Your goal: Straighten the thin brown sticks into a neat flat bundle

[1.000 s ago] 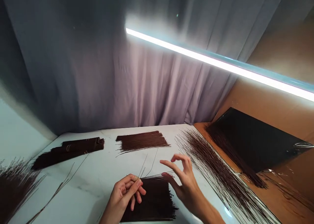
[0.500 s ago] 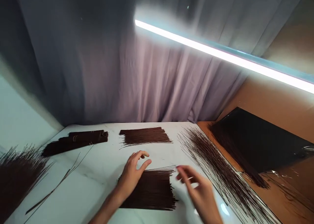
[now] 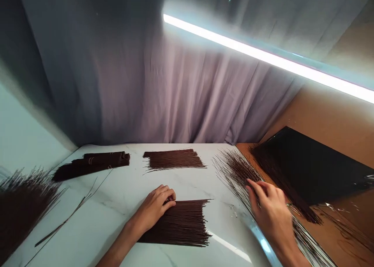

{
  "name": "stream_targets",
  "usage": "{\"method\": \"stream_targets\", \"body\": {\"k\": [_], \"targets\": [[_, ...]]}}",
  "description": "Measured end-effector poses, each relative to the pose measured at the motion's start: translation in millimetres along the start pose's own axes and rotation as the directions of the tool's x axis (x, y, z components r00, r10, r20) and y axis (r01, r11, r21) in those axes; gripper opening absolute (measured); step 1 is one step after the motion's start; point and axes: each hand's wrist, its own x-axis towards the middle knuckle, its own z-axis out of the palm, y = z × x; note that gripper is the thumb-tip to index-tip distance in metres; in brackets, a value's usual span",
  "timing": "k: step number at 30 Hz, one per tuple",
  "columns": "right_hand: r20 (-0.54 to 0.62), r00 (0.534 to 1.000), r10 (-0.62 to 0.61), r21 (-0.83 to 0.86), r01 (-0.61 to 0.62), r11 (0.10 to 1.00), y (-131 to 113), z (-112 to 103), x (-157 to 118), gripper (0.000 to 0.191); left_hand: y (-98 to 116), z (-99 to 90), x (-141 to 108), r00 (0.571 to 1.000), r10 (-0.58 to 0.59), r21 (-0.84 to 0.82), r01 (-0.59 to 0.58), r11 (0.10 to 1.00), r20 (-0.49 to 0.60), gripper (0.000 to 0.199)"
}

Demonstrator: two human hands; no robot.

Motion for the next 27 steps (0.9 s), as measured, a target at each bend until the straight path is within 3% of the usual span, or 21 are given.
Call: {"method": "stream_targets", "body": {"k": [2,4,7,11,17,22,27], "targets": [[0.059,0.983,-0.174,0.111,0.167,0.98,-25,7,19,0.033,1,3.3,0,1.0,0.025,0.063,-0.025,0.998,-0.008,0.019],[0.138,0.929,-0.343,0.23,0.307,0.924,-47,20,42,0.031,1,8.6,0,0.999,0.05,0.129,-0.048,0.991,-0.016,0.023],[0.193,0.873,-0.447,0.326,0.373,0.869,-72,47,75,0.028,0,16.0,0,0.996,0.092,0.21,-0.086,0.974,-0.02,0.026],[0.218,0.829,-0.514,0.409,0.4,0.82,-100,91,100,0.016,-4,20.4,-2,0.99,0.139,0.271,-0.123,0.955,-0.039,0.029],[0.246,0.833,-0.496,0.462,0.35,0.815,-123,142,114,0.033,-8,22.9,-3,0.979,0.194,0.29,-0.166,0.942,-0.068,0.019],[0.257,0.841,-0.477,0.472,0.321,0.821,-130,158,120,0.034,-5,22.3,-5,0.972,0.219,0.307,-0.185,0.934,-0.082,0.016],[0.273,0.838,-0.473,0.436,0.33,0.837,-135,162,117,0.034,-7,30.2,-6,0.968,0.239,0.413,-0.189,0.891,-0.071,0.018]]}}
